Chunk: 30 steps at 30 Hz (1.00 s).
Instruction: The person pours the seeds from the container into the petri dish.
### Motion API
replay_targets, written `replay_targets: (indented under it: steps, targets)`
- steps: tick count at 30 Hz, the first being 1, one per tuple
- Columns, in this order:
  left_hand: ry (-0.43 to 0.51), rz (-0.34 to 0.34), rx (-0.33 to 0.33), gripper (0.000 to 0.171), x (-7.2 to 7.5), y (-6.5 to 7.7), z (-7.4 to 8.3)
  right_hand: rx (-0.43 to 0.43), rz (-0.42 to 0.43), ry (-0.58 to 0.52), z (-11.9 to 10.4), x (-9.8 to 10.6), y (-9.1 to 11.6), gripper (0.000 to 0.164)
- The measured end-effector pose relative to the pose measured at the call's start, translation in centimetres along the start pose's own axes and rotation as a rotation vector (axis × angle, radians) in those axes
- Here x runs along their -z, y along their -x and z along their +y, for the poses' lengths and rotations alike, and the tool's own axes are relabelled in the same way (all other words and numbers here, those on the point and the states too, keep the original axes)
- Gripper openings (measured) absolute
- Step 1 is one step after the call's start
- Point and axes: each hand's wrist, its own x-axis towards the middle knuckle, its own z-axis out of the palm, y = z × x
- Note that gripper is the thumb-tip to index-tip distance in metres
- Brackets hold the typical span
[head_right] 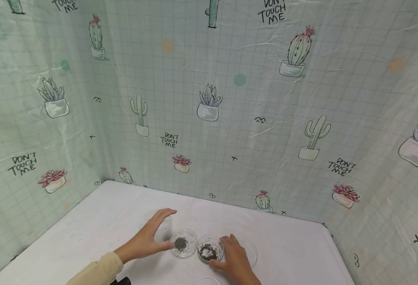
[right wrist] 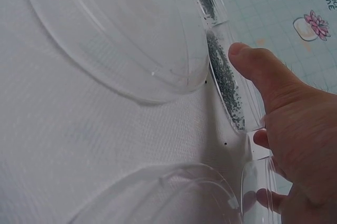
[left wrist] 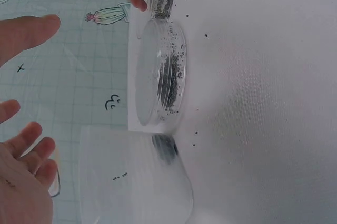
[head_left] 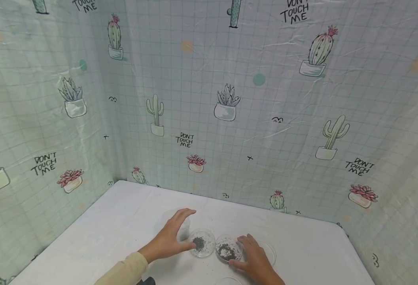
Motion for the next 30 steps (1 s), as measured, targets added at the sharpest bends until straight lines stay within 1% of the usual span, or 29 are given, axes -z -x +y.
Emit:
replay_targets:
  steps: [2,6,9,12,19,21,30]
  targets:
    - [0.016,-0.021,-0.018,0.084,-0.1,0.0,0.1,-0.001,-0.004,0.0,0.0,0.0,0.0,0.078]
    - [0.023,-0.068,-0.018,0.085,-0.4,-0.1,0.3,-0.001,-0.013,0.01,0.0,0.1,-0.1,0.08]
    - [0.036,-0.091,-0.022,0.086,-0.6,-0.1,0.3,0.0,-0.015,0.006,0.1,0.1,-0.1,0.08]
    - [0.054,-0.103,-0.037,0.087,-0.8,0.0,0.5,-0.004,-0.017,-0.01,0.1,0.1,-0.1,0.08]
    - [0.075,-0.131,-0.101,0.087,-1.3,0.4,0.7,0.0,-0.022,-0.037,0.2,0.0,0.0,0.076]
    - [0.083,-0.141,-0.106,0.087,-1.5,0.4,0.8,0.003,-0.022,-0.038,0.3,0.0,0.0,0.075]
    - [0.068,-0.172,-0.152,0.085,-1.9,0.6,1.5,0.009,-0.022,-0.025,0.5,-0.1,-0.2,0.074]
